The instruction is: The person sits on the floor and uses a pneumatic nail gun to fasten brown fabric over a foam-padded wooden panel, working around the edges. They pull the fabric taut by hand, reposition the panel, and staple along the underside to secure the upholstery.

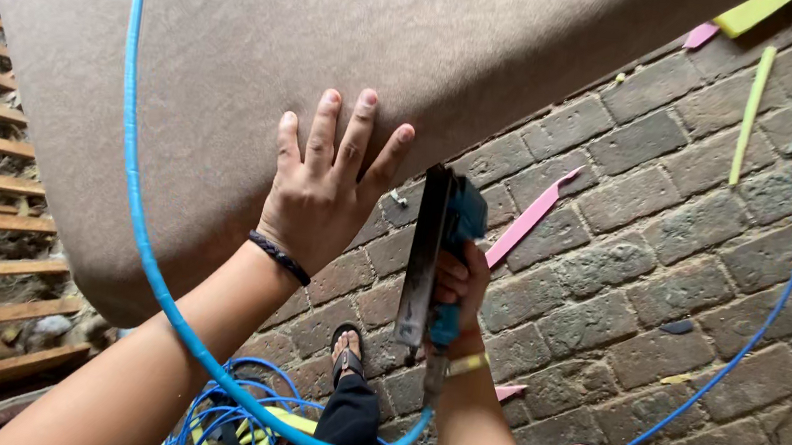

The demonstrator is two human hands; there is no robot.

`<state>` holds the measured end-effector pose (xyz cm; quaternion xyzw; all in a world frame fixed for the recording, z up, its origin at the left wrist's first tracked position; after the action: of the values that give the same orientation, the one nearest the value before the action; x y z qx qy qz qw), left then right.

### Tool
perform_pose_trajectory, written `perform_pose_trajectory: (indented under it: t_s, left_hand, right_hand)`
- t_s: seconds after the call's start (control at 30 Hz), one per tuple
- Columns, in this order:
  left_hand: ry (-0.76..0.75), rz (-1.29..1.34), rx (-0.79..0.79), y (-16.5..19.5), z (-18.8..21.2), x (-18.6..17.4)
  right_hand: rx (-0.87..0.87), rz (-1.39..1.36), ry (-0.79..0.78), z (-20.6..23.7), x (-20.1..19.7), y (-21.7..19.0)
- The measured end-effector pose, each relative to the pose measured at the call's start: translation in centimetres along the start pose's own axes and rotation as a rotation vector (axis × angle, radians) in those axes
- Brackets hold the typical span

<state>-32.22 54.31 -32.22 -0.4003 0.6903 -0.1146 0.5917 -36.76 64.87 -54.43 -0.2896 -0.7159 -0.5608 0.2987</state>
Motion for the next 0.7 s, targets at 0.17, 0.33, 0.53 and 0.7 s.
perform_pose_trajectory:
  t_s: [0.17, 0.33, 0.53, 0.7]
  left_hand:
    - [-0.012, -0.005, 0.001, -0.2, 0.3, 0.4]
    - [0.002, -0.031, -0.003, -0.2, 0.0, 0.3]
    - [0.017, -0.017, -0.012, -0.5, 0.3, 0.4]
    - [0.020, 0.015, -0.010, -0.9, -0.6, -0.8]
  right_hand:
    - [0.053, -0.172, -0.123, -3.8, 1.8, 1.3]
    - [0.149, -0.126, -0.134, -4.8, 2.2, 1.5]
    - [0.223, -0.142, 0.052, -4.8, -2.0, 2.2]
    - [0.266, -0.174, -0.011, -4.5, -3.1, 3.5]
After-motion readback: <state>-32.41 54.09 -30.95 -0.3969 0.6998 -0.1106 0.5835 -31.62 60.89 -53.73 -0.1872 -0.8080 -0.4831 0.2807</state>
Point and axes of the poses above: each hand's wrist, its own z-axis away from the middle knuckle, its own x-axis out of the palm, y = z × x, the point moved 6 cm from there along -z, towards the middle knuckle, and after that the axes turned 8 degrees about -z, right-handed, at the moved point
